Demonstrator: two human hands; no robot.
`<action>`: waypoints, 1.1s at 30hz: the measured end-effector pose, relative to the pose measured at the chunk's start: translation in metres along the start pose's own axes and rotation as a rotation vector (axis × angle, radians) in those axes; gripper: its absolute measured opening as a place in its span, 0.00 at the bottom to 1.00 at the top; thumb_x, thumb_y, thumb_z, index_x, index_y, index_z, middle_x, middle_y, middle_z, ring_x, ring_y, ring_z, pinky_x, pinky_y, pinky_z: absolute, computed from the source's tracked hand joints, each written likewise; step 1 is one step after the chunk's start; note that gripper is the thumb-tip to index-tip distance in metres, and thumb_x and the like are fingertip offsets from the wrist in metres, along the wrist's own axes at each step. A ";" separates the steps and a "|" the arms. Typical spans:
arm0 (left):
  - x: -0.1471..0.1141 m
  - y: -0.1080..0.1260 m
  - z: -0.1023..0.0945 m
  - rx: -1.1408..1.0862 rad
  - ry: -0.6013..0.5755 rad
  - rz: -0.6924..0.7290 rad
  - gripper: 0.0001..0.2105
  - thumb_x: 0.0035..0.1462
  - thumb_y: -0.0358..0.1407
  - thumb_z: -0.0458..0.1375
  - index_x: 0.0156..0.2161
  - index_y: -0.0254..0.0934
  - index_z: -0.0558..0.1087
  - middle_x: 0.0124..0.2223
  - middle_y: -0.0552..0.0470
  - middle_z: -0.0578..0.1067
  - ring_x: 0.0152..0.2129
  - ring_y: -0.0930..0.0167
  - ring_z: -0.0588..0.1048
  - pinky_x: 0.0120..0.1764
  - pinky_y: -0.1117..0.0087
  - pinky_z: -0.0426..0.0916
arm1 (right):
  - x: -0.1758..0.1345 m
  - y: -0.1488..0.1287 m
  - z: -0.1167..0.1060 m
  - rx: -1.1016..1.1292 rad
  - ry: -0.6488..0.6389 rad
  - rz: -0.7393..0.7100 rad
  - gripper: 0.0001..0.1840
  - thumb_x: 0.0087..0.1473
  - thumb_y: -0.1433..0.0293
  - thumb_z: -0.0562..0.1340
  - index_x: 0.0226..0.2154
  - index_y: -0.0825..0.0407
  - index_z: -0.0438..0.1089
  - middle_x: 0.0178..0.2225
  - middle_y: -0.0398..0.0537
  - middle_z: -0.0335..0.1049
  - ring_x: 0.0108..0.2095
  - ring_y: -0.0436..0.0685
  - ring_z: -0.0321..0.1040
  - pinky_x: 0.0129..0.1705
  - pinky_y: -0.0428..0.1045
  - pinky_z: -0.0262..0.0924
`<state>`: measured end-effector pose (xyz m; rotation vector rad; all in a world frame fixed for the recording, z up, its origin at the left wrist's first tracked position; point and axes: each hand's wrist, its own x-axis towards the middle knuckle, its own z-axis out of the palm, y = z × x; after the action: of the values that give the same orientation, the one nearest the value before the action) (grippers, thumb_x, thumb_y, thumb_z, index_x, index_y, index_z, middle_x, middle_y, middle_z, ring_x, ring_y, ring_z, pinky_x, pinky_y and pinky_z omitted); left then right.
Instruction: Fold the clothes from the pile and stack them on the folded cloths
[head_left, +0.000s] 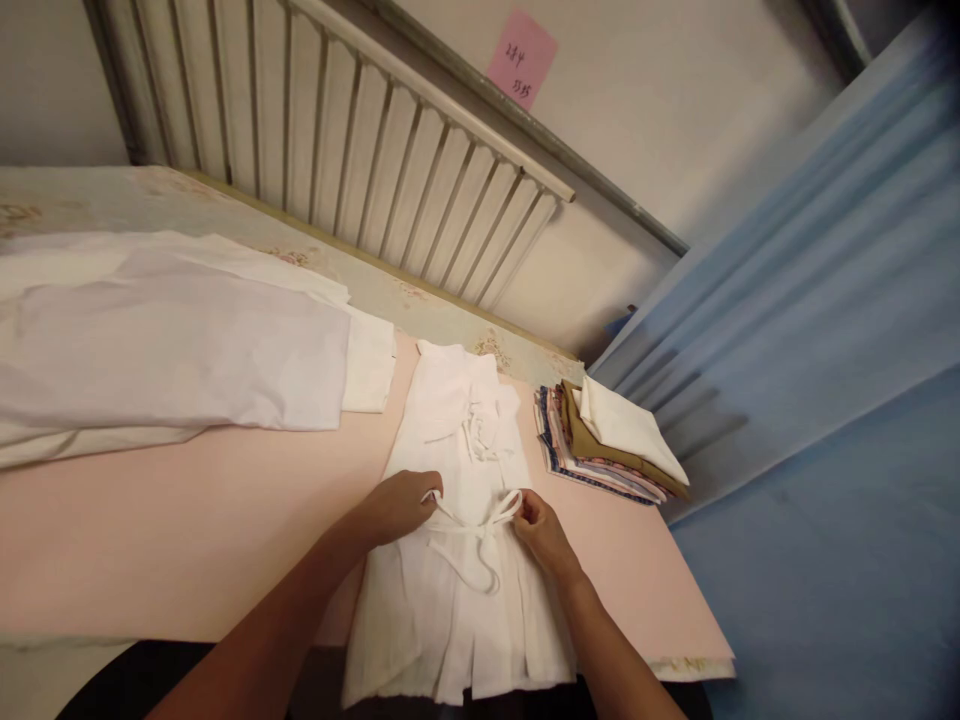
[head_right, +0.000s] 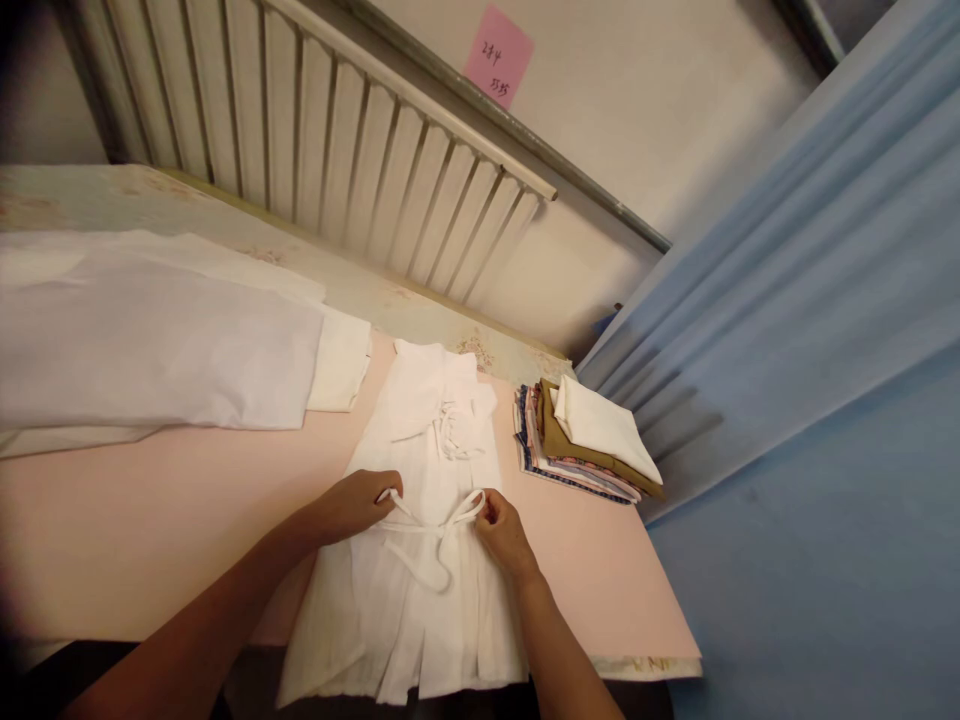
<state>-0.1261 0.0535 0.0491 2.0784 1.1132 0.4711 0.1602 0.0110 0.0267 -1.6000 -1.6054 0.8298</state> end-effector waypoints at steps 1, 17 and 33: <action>0.000 -0.001 0.000 -0.002 -0.004 -0.007 0.08 0.53 0.31 0.48 0.33 0.41 0.70 0.32 0.54 0.74 0.30 0.70 0.72 0.31 0.71 0.58 | 0.000 0.000 0.000 0.021 0.014 0.008 0.07 0.46 0.68 0.59 0.30 0.52 0.68 0.25 0.39 0.63 0.28 0.51 0.57 0.31 0.46 0.54; 0.000 -0.002 0.001 0.001 -0.011 -0.034 0.07 0.51 0.32 0.50 0.33 0.41 0.70 0.32 0.53 0.75 0.30 0.69 0.71 0.30 0.71 0.58 | 0.004 0.020 0.005 0.492 0.291 0.153 0.16 0.40 0.68 0.64 0.36 0.49 0.68 0.25 0.35 0.57 0.23 0.47 0.58 0.28 0.44 0.58; -0.001 0.002 0.003 0.046 -0.017 -0.051 0.09 0.49 0.29 0.50 0.34 0.41 0.70 0.33 0.54 0.75 0.30 0.69 0.71 0.30 0.71 0.57 | 0.002 0.017 -0.003 0.807 0.334 0.174 0.16 0.37 0.73 0.69 0.33 0.50 0.69 0.23 0.34 0.57 0.23 0.46 0.61 0.29 0.45 0.64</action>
<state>-0.1235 0.0507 0.0485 2.0848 1.1744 0.4061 0.1717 0.0136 0.0139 -1.1982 -0.7446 1.0566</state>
